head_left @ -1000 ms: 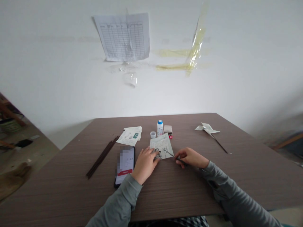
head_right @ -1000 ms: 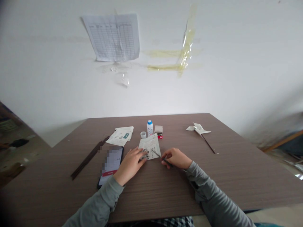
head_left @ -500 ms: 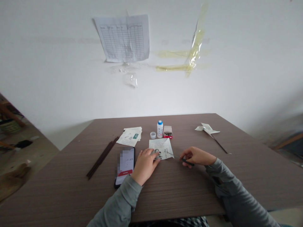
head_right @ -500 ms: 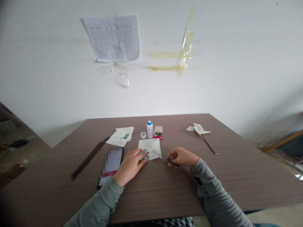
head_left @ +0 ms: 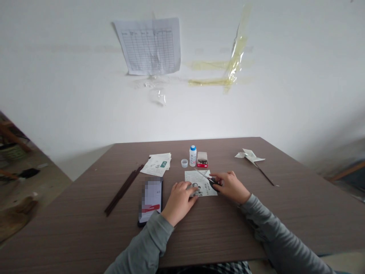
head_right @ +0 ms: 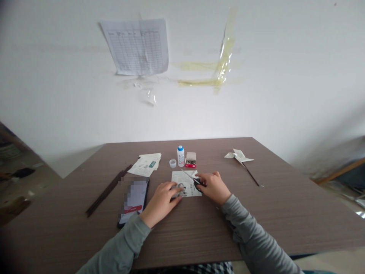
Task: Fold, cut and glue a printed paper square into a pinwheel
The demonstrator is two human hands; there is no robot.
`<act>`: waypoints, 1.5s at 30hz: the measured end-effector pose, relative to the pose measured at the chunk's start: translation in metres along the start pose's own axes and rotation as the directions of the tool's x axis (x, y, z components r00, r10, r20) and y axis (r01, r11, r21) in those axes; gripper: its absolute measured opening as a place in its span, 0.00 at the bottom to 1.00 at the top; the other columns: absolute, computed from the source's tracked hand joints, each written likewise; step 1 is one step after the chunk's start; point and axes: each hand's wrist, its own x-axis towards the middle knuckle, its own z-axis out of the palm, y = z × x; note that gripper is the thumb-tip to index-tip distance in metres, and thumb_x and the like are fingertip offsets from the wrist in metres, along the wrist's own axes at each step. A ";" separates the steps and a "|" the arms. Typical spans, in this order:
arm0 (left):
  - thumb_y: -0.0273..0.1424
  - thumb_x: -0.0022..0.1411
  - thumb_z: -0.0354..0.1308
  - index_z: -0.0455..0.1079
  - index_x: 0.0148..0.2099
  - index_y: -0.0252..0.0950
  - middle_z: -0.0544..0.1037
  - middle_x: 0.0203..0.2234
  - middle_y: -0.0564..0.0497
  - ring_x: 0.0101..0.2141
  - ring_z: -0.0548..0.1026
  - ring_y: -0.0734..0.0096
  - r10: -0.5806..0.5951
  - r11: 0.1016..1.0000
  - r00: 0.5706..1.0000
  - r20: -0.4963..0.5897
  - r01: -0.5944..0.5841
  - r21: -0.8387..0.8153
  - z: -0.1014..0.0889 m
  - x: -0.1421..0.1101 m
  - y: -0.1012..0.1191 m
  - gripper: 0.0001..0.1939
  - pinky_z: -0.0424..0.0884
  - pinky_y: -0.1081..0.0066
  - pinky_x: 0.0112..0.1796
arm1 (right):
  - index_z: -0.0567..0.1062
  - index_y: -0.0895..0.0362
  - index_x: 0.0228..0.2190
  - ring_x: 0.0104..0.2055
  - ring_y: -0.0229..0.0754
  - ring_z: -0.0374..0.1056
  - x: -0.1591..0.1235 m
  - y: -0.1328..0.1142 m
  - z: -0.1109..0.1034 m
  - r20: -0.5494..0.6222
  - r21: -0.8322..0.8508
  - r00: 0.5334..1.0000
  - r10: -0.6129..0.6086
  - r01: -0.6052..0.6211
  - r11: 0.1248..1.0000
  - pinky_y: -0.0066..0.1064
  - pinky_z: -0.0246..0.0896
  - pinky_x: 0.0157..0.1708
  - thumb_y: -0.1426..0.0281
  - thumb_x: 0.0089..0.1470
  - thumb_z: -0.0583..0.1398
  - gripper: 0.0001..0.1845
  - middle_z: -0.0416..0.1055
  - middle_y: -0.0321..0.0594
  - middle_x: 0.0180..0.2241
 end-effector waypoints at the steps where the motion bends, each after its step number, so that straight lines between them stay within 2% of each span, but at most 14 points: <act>1: 0.31 0.82 0.77 0.96 0.66 0.47 0.92 0.68 0.37 0.70 0.88 0.36 -0.002 1.000 1.000 0.007 0.002 -0.005 -0.001 0.000 0.003 0.15 0.83 0.32 0.76 | 0.93 0.51 0.59 0.48 0.58 0.90 0.000 -0.003 0.006 -0.029 -0.033 1.000 -0.003 0.002 0.999 0.56 0.75 0.68 0.64 0.67 0.73 0.21 0.95 0.45 0.44; 5: 0.30 0.83 0.77 0.95 0.67 0.47 0.92 0.69 0.38 0.72 0.87 0.37 -0.026 1.000 0.999 0.045 0.027 -0.013 -0.006 0.000 0.011 0.16 0.79 0.31 0.79 | 0.90 0.47 0.53 0.49 0.61 0.88 0.000 -0.016 0.018 -0.027 -0.114 0.999 -0.022 0.019 0.993 0.57 0.72 0.67 0.63 0.71 0.73 0.11 0.95 0.46 0.46; 10: 0.28 0.83 0.75 0.95 0.67 0.45 0.92 0.69 0.37 0.72 0.86 0.38 -0.035 0.999 0.997 0.069 0.035 -0.011 -0.010 0.001 0.014 0.16 0.78 0.33 0.78 | 0.92 0.46 0.48 0.57 0.67 0.87 0.003 -0.027 0.022 0.051 -0.160 0.999 -0.009 0.017 0.987 0.60 0.69 0.69 0.63 0.73 0.72 0.07 0.94 0.47 0.51; 14: 0.29 0.83 0.75 0.95 0.66 0.45 0.92 0.68 0.38 0.72 0.86 0.39 -0.043 0.999 0.996 0.079 0.044 -0.011 -0.009 0.002 0.014 0.16 0.78 0.34 0.78 | 0.94 0.46 0.49 0.62 0.69 0.84 0.004 -0.026 0.023 0.070 -0.141 0.996 -0.064 0.073 0.987 0.58 0.72 0.68 0.63 0.76 0.70 0.09 0.93 0.49 0.54; 17: 0.29 0.82 0.75 0.96 0.65 0.46 0.92 0.68 0.38 0.71 0.86 0.39 -0.036 0.999 0.997 0.066 0.038 -0.036 -0.007 0.002 0.011 0.16 0.78 0.34 0.78 | 0.95 0.47 0.52 0.63 0.68 0.83 0.003 -0.020 0.020 0.031 -0.139 0.993 -0.114 0.117 0.983 0.58 0.75 0.67 0.64 0.78 0.67 0.14 0.93 0.49 0.55; 21: 0.28 0.79 0.77 0.96 0.62 0.46 0.92 0.66 0.38 0.69 0.87 0.38 -0.029 0.996 0.999 0.026 0.031 -0.081 -0.003 0.003 0.008 0.14 0.80 0.33 0.77 | 0.97 0.47 0.50 0.64 0.66 0.84 0.001 -0.010 0.010 0.029 -0.195 0.997 -0.067 0.071 0.978 0.57 0.75 0.67 0.77 0.70 0.66 0.20 0.93 0.48 0.56; 24: 0.27 0.78 0.78 0.96 0.60 0.45 0.93 0.66 0.38 0.69 0.88 0.36 -0.042 0.995 0.999 0.014 0.043 -0.087 -0.003 0.003 0.008 0.14 0.81 0.34 0.76 | 0.97 0.49 0.46 0.64 0.64 0.83 0.001 -0.006 0.004 0.078 -0.216 0.997 -0.028 0.044 0.975 0.56 0.72 0.68 0.81 0.67 0.66 0.21 0.93 0.48 0.55; 28: 0.27 0.79 0.76 0.96 0.63 0.45 0.93 0.68 0.39 0.70 0.88 0.34 -0.041 0.996 0.998 0.040 0.045 -0.078 -0.007 0.003 0.011 0.16 0.81 0.34 0.77 | 0.97 0.50 0.45 0.65 0.64 0.82 0.001 -0.008 0.003 0.118 -0.187 0.992 -0.043 0.065 0.980 0.58 0.69 0.71 0.78 0.70 0.69 0.16 0.94 0.49 0.57; 34: 0.27 0.78 0.76 0.93 0.67 0.43 0.93 0.65 0.38 0.68 0.89 0.36 -0.031 0.994 0.999 0.027 0.034 -0.103 -0.006 0.004 0.009 0.19 0.83 0.37 0.74 | 0.97 0.45 0.44 0.65 0.66 0.83 0.002 -0.019 0.008 0.132 -0.104 0.987 -0.097 0.111 0.988 0.57 0.69 0.72 0.71 0.74 0.72 0.11 0.94 0.45 0.55; 40: 0.29 0.78 0.78 0.94 0.57 0.43 0.92 0.65 0.38 0.68 0.89 0.37 -0.067 0.994 0.997 0.033 0.070 -0.085 -0.007 0.004 0.009 0.08 0.82 0.37 0.75 | 0.95 0.45 0.50 0.68 0.66 0.83 0.002 -0.027 0.016 0.148 -0.060 0.985 -0.086 0.096 0.994 0.57 0.70 0.74 0.68 0.76 0.73 0.08 0.94 0.46 0.58; 45: 0.26 0.79 0.77 0.91 0.50 0.41 0.92 0.60 0.39 0.64 0.90 0.38 -0.079 0.994 0.997 0.006 0.079 -0.071 -0.008 0.004 0.009 0.04 0.84 0.39 0.72 | 0.93 0.45 0.65 0.74 0.70 0.81 0.001 -0.024 0.019 0.112 -0.058 0.992 -0.055 0.061 0.996 0.60 0.74 0.75 0.63 0.73 0.76 0.22 0.90 0.51 0.70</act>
